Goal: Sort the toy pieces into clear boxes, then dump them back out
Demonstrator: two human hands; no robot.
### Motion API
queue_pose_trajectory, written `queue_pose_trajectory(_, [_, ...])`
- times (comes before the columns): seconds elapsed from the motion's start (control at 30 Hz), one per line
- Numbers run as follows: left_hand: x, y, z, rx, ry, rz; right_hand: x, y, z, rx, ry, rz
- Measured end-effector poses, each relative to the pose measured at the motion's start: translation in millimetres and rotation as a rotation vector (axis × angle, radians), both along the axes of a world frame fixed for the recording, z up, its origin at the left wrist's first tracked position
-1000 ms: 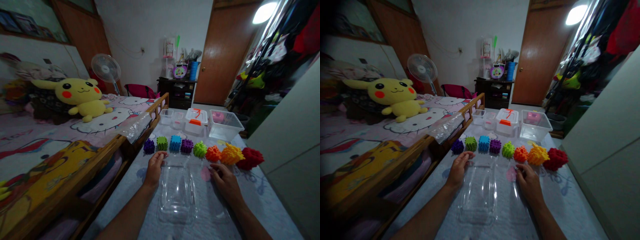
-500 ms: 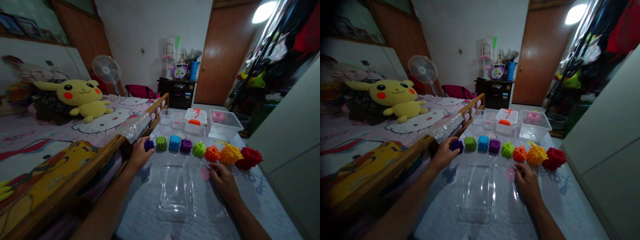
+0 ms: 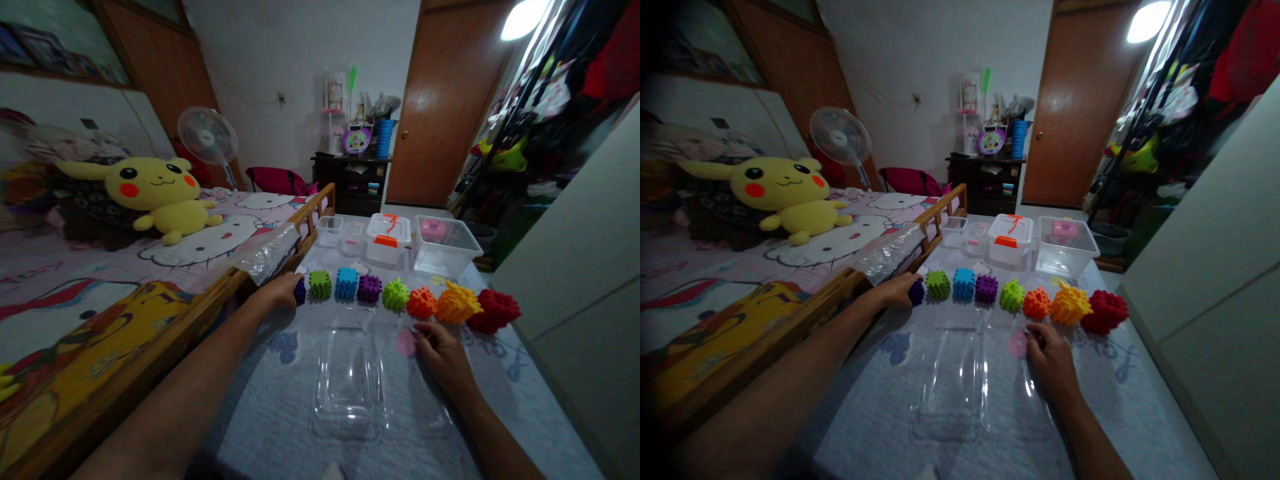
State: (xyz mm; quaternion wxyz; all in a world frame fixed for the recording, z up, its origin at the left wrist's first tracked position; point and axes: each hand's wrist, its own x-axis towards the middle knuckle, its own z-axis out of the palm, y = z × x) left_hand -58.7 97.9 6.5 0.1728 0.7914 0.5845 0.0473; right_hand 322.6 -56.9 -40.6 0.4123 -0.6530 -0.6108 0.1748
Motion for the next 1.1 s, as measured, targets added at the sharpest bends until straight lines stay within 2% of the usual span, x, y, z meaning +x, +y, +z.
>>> queue_pose_trajectory(0.17, [2, 0, 3.0, 0.003, 0.02, -0.047, 0, 0, 0.1, -0.01, 0.0, 0.002])
queue_pose_trajectory(0.4, [6, -3, 4.3, 0.031, 0.057, -0.048, 0, -1, -2.1, -0.019, -0.014, 0.007])
queue_pose_trajectory(0.83, [6, -26, 14.7, 0.065, 0.146, -0.028, 3, 0, -5.2, -0.014, -0.026, 0.024])
queue_pose_trajectory(0.97, [4, -40, 33.0, 0.071, 0.135, -0.07, 1, 0, -3.7, -0.007, -0.023, 0.026])
queue_pose_trajectory(1.1, [13, -72, 74.7, 0.124, 0.056, -0.18, 1, 0, -3.2, -0.011, -0.029, 0.026])
